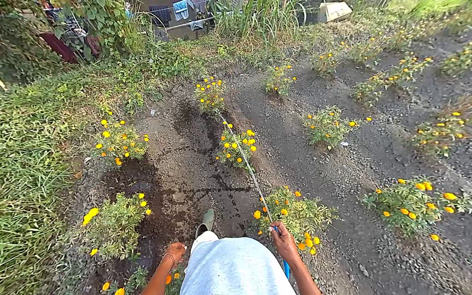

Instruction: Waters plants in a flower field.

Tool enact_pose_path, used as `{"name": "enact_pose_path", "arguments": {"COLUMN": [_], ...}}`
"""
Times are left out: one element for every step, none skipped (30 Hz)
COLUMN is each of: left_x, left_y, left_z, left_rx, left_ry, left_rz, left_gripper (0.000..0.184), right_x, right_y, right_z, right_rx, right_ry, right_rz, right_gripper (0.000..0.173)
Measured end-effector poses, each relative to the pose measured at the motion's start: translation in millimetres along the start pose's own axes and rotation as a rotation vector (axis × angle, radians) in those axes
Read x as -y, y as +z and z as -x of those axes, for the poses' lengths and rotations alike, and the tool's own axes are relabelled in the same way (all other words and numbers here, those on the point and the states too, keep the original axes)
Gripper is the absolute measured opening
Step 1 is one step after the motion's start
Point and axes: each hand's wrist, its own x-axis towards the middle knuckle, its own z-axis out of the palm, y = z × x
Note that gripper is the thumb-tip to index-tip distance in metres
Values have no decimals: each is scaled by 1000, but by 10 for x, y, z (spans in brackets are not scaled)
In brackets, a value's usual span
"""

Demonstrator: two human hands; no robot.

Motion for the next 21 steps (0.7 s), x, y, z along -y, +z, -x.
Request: {"name": "enact_pose_path", "arguments": {"left_x": [4, 7, 8, 7, 8, 11, 10, 3, -2, -2, -1, -1, -3, -6, -5, -2, 2, 6, 9, 12, 15], "left_y": [-1, -2, -2, 1, 2, 2, 3, 5, 8, 9, 10, 10, 10, 10, 11, 13, 13, 12, 9, 7, 10], "left_z": [-5, -10, -9, -7, -12, -19, -23, -25, -29, -32, -37, -43, -45, -43, -42, -42, -42, -40, -41, -39, -37], "left_rx": [1, 3, 4, 3, 1, 0, 0, 3, 4, 4, 2, 2, 2, 3, 2, 0, -1, 1, 5, 6, 4], "left_ry": [-2, -3, -1, -1, -2, -3, -3, -3, -2, -1, 1, 0, -2, -2, -2, 0, 1, 1, 2, 3, 4], "left_rz": [-3, -8, -11, -10, -11, -13, -15, -16, -17, -20, -22, -20, -17, -15, -13, -12, -13, -14, -16, -16, -16], "left_gripper": [30, 30, 30, 30, 30, 30, 30, 30, 30, 30, 30, 30, 30, 30, 30, 30, 30, 30, 30, 30, 30], "right_x": [-2, -4, -7, -11, -17, -21, -25, -26, -26, -25, -21, -17, -15, -17, -21, -22, -24, -29, -34, -38, -38], "right_y": [1, 1, 2, 4, 8, 10, 10, 6, 4, 4, 4, 2, 0, 0, 1, 4, 7, 8, 13, 16, 17], "right_z": [3, 6, 8, 8, 6, 6, 9, 11, 11, 13, 15, 15, 18, 19, 18, 16, 13, 12, 12, 15, 19], "right_rx": [-1, -3, -1, -4, -8, -9, -9, -8, -9, -9, -9, -10, -11, -11, -13, -15, -15, -11, -12, -13, -15], "right_ry": [-2, -2, 1, -1, -4, -7, -9, -8, -6, -5, -5, -5, -6, -4, -5, -6, -7, -7, -7, -7, -8], "right_rz": [-1, -4, -6, -8, -11, -13, -16, -18, -19, -22, -23, -21, -19, -14, -9, -5, -2, -3, -5, -9, -9], "right_gripper": [18, 18, 18, 18, 18, 18, 17, 17, 18, 18, 18, 18, 17, 18, 18, 18, 17, 17, 17, 17, 17]}}
